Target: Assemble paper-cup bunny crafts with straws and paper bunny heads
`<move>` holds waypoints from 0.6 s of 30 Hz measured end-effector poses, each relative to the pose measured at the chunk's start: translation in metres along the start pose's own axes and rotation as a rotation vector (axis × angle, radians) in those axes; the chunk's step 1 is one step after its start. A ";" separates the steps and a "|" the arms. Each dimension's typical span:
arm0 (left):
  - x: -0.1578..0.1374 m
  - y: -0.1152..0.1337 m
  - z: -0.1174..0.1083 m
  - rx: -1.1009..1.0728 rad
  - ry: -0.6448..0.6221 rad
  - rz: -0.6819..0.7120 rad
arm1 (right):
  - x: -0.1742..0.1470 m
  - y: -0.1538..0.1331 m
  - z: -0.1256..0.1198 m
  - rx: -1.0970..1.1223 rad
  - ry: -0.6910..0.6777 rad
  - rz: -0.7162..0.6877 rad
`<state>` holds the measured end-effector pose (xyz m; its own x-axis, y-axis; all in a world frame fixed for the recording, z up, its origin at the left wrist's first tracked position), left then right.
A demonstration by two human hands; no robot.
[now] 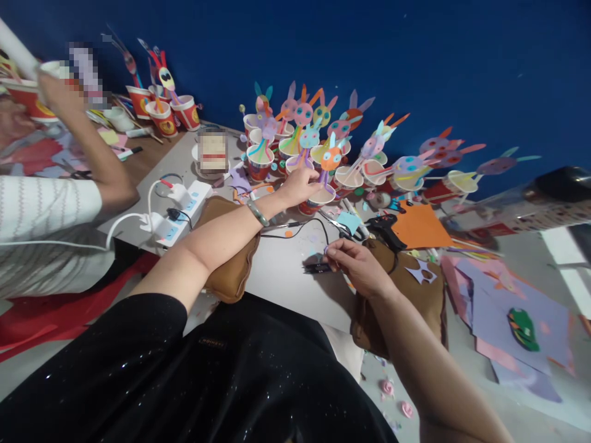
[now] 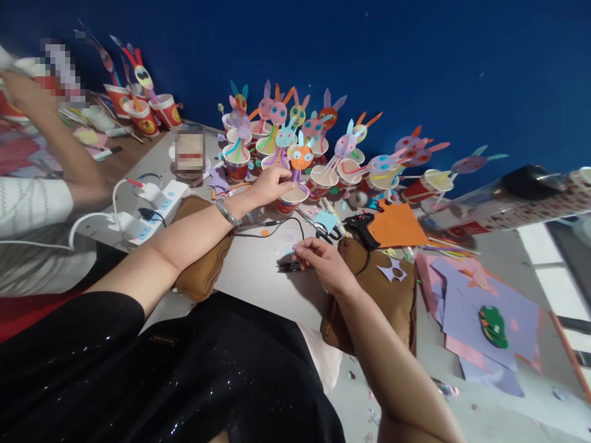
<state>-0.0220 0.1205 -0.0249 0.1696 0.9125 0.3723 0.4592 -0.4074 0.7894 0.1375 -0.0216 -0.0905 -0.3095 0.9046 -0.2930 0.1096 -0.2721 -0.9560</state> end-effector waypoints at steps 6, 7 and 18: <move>-0.001 0.006 -0.004 -0.003 -0.022 -0.017 | -0.002 0.000 -0.002 0.009 0.006 -0.003; -0.001 0.007 -0.005 0.004 -0.026 -0.026 | -0.002 0.000 -0.002 0.007 0.007 -0.005; -0.005 0.028 -0.032 0.223 -0.046 -0.025 | -0.005 -0.003 -0.008 0.000 0.015 -0.030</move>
<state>-0.0382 0.1029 0.0112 0.1924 0.9251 0.3274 0.6442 -0.3707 0.6690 0.1461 -0.0230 -0.0864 -0.2988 0.9170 -0.2644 0.1009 -0.2451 -0.9642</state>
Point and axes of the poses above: each hand's wrist, its own x-axis towards the middle knuckle, its own z-axis out of the palm, y = z × x, the point moved 10 cm from there along x, towards the middle knuckle, and after that the axes turned 4 degrees about y, right-handed, at the moved point
